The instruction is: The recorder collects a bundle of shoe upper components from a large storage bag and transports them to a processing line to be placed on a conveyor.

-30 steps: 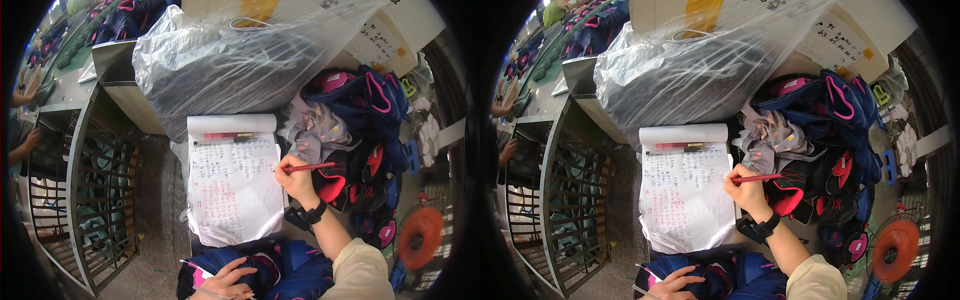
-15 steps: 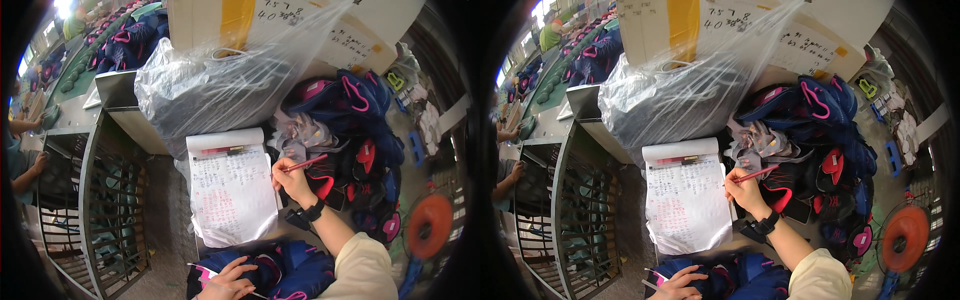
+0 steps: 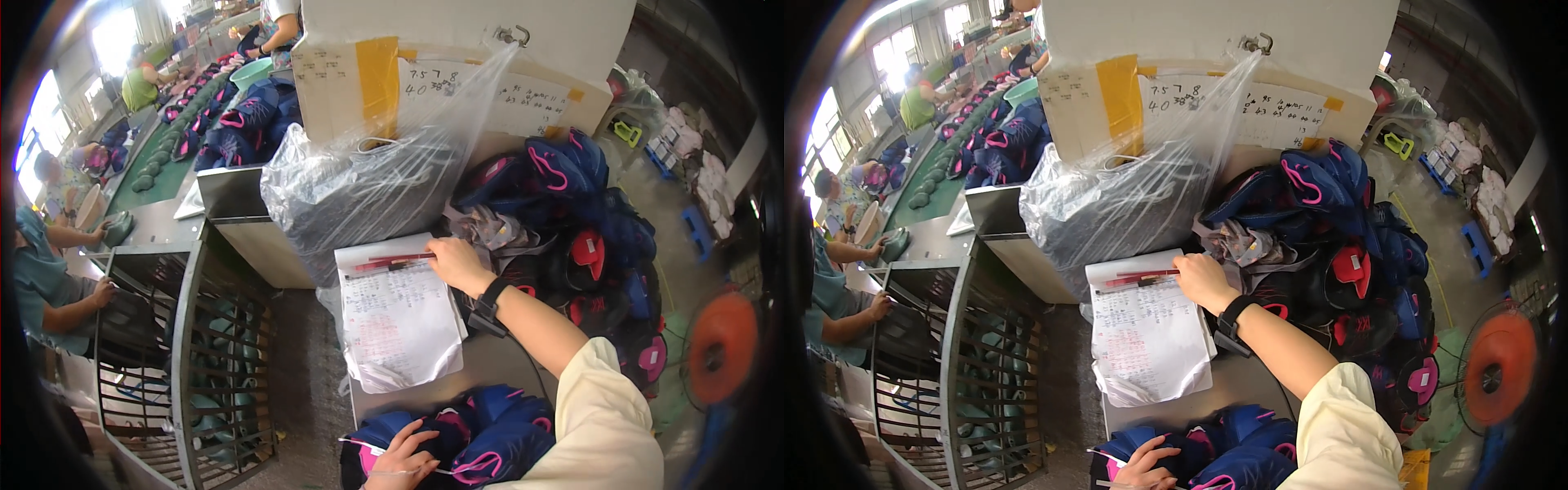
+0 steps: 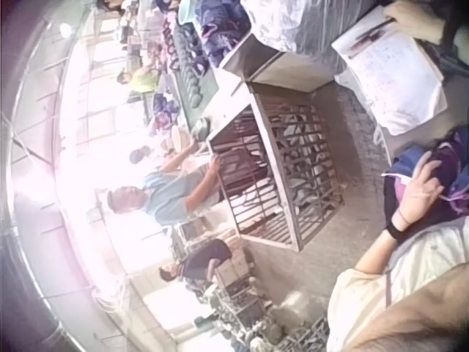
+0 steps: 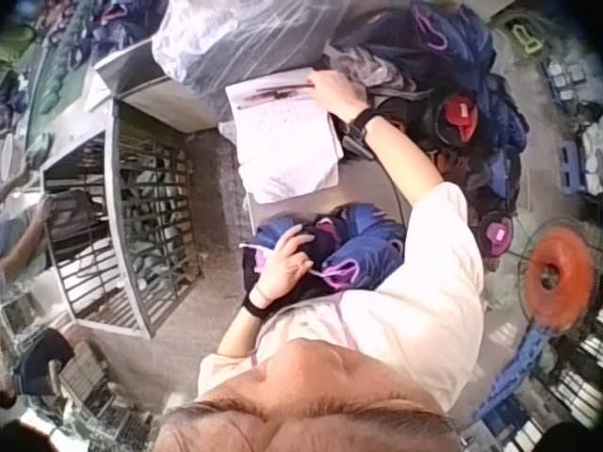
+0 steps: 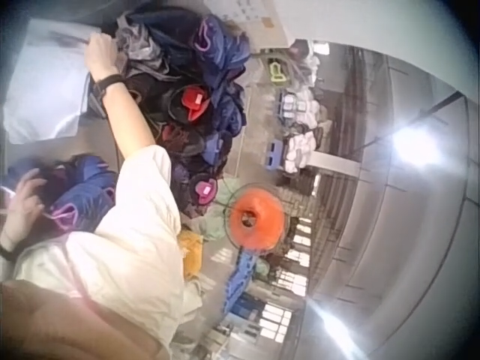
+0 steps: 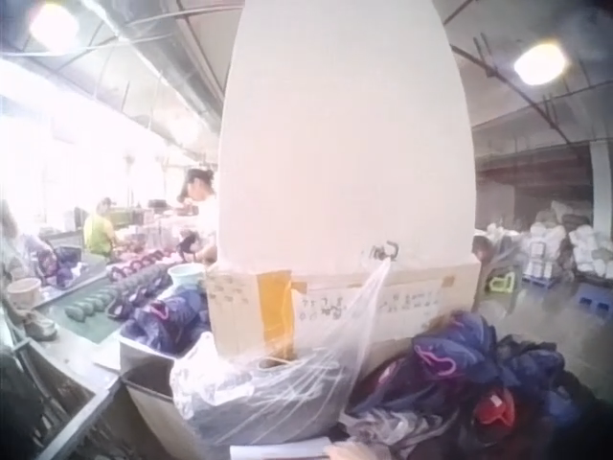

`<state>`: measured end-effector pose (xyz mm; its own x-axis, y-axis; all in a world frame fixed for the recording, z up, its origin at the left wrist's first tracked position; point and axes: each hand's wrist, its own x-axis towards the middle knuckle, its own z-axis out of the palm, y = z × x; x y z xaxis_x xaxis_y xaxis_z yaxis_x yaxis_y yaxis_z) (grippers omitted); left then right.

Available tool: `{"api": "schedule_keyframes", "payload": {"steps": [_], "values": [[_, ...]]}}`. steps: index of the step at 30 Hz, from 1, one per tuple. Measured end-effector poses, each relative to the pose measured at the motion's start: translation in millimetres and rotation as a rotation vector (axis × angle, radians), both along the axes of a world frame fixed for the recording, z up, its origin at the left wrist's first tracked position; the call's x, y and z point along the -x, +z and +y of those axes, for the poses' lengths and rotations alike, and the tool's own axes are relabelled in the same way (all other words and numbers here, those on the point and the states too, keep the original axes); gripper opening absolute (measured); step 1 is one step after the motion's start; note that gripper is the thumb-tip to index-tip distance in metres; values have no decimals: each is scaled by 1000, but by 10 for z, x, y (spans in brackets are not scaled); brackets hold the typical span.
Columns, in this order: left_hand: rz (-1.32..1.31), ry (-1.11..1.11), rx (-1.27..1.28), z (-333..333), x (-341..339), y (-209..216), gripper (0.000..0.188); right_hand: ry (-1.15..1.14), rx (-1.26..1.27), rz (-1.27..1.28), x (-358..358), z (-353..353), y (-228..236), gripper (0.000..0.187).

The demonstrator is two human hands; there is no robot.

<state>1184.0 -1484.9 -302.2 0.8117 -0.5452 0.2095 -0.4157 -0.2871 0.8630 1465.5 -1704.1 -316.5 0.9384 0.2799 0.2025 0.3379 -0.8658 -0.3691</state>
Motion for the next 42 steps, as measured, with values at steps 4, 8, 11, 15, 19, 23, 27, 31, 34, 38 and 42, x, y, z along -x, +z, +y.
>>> {"api": "schedule_keyframes", "payload": {"steps": [4, 8, 11, 15, 19, 23, 27, 31, 34, 38, 42], "values": [[39, 22, -5, -5, 62, -36, 9, 103, -261, -56, -2, 104, -126, 22], [-19, 23, -30, -63, 118, -55, 10, 213, -344, 83, 79, 17, -224, 28], [-6, 17, -38, -92, 136, -44, 9, 278, -405, 94, 146, -89, -224, 29], [-23, 9, -63, -133, 134, -23, 8, 170, -652, 291, 328, -289, -93, 27], [-17, -22, -114, -175, 160, -26, 8, 134, -728, 403, 910, -720, 42, 18], [-121, -27, -178, -153, 199, -68, 8, -12, -493, 239, 1787, -1277, -68, 13], [-109, -10, -173, -152, 277, -110, 8, -327, 331, 77, 2753, -1943, -427, 31], [-147, 73, -199, -175, 422, -135, 8, -420, 380, 63, 3512, -2075, -992, 32], [-121, 153, -231, -198, 651, -120, 9, -498, 283, -12, 3703, -1980, -1243, 28], [-185, 188, -365, -255, 998, -89, 9, -639, 175, -56, 3596, -1861, -1286, 24], [-171, 184, -420, -292, 1130, -128, 14, -673, 209, 79, 3478, -1850, -1279, 23]]}}
